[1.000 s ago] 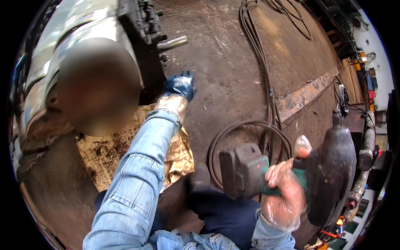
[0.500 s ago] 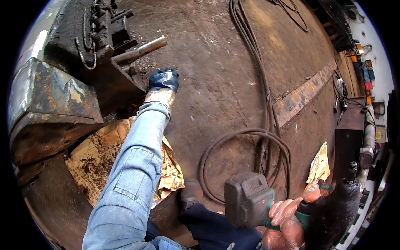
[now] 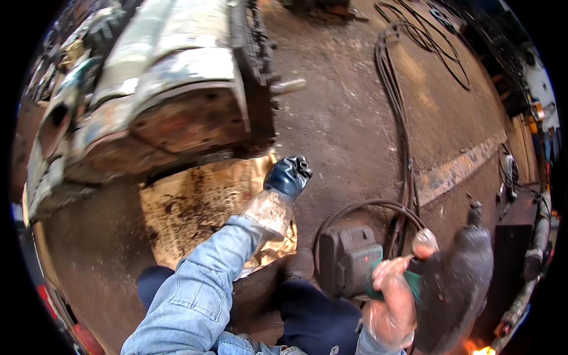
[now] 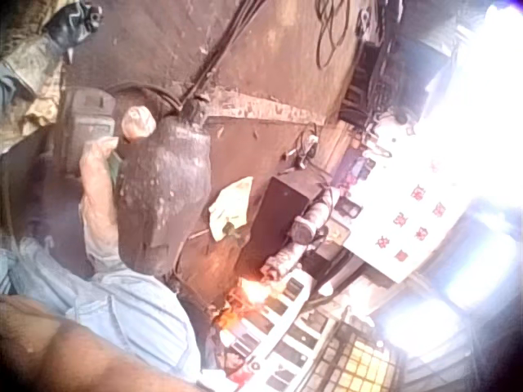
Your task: The person uses a pneumatic impact wrench to remove bolts from a large, rusty metal track assembly. They then use a hammer to tap the bolts and the track segments. The person removes a bolt and a washer, inspects them, and then continues using the impact wrench on other bolts in the assembly.
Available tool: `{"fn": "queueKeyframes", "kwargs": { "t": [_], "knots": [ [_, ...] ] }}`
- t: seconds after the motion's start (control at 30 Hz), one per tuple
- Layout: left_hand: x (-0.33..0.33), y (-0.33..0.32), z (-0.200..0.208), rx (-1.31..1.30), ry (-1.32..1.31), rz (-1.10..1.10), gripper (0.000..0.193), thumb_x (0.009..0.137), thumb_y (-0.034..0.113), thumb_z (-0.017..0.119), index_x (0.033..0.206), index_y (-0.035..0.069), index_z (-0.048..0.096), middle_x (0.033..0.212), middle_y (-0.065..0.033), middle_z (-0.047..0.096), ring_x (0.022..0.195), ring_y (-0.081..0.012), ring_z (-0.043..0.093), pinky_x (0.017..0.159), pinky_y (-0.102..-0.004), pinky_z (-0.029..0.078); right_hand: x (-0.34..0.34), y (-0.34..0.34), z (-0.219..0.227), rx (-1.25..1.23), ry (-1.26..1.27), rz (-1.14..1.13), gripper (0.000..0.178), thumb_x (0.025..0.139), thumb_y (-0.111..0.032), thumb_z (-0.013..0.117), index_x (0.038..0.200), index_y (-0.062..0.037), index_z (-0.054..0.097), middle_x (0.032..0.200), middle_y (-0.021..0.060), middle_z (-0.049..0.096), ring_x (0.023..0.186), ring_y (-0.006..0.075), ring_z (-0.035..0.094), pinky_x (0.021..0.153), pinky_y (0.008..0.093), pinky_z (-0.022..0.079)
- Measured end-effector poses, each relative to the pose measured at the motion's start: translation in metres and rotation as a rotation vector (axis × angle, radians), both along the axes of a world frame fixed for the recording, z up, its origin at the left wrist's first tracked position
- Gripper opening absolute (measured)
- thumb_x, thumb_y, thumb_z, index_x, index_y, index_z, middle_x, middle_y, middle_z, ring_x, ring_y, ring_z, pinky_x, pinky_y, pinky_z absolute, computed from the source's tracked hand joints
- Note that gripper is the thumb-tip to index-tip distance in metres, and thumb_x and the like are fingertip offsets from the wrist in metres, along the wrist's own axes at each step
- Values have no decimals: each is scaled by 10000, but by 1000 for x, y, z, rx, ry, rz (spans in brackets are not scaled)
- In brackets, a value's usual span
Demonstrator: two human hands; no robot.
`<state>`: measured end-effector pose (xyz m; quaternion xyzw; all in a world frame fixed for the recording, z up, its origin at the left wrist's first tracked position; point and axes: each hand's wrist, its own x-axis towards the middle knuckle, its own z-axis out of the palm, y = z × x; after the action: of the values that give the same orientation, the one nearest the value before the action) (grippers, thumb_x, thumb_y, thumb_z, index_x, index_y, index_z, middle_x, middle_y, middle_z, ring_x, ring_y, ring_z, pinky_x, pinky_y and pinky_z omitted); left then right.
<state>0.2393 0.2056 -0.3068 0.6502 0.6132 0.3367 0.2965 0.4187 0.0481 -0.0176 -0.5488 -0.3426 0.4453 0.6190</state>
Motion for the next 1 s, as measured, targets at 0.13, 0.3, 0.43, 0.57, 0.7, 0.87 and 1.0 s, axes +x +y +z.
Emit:
{"fn": "queueKeyframes", "kwargs": {
  "t": [0.13,0.3,0.43,0.57,0.7,0.87,1.0],
  "knots": [
    [-113,-53,21,-68,-581,46,28,931,12,607,926,24,632,922,-124,673,874,-229,662,813,-430,565,-38,-16,36,81,-80,-3,466,867,15,741,1308,17,588,1248,133,620,980,141,614,845,281,524],
    [-207,-175,229,-128,-1074,365,212,854,-108,694,867,87,611,1016,-84,686,968,-227,689,914,-412,600,-82,-14,-18,289,-222,114,535,865,-70,779,1353,-10,570,1339,112,607,1226,236,578,1040,388,465],
    [-250,-253,297,357,-590,222,191,930,3,684,1121,1,681,1017,-74,721,968,-178,696,805,-283,572,-118,-30,11,353,-305,233,326,883,-134,748,1167,-4,657,1050,114,703,954,247,661,884,402,518],
    [-262,-312,334,505,-103,228,240,950,45,669,1179,-23,648,1072,-110,727,999,-183,698,871,-313,575,-147,-30,-3,484,-436,316,332,905,-225,739,1162,-30,662,1053,118,711,934,262,683,849,403,534],
    [-276,-342,316,558,-15,304,290,861,-3,725,1145,-8,666,1056,-110,741,962,-186,708,820,-307,578,-162,-25,-15,533,-581,455,369,906,-253,740,1202,-51,653,1096,116,713,992,264,691,871,403,538],
    [-291,-367,300,486,-350,309,286,908,-2,702,1187,-8,640,1153,-130,711,1059,-209,696,872,-331,592,-173,-13,-27,439,-826,664,415,882,-232,738,1252,-70,643,1155,124,705,1056,287,686,883,410,535],
    [-287,-360,320,627,-515,259,330,793,-90,747,1104,7,695,1091,-112,734,1013,-188,697,868,-316,576,-198,-1,-46,363,-892,800,404,891,-232,723,1249,-71,629,1061,119,697,931,272,678,800,408,544]
  ]
}}
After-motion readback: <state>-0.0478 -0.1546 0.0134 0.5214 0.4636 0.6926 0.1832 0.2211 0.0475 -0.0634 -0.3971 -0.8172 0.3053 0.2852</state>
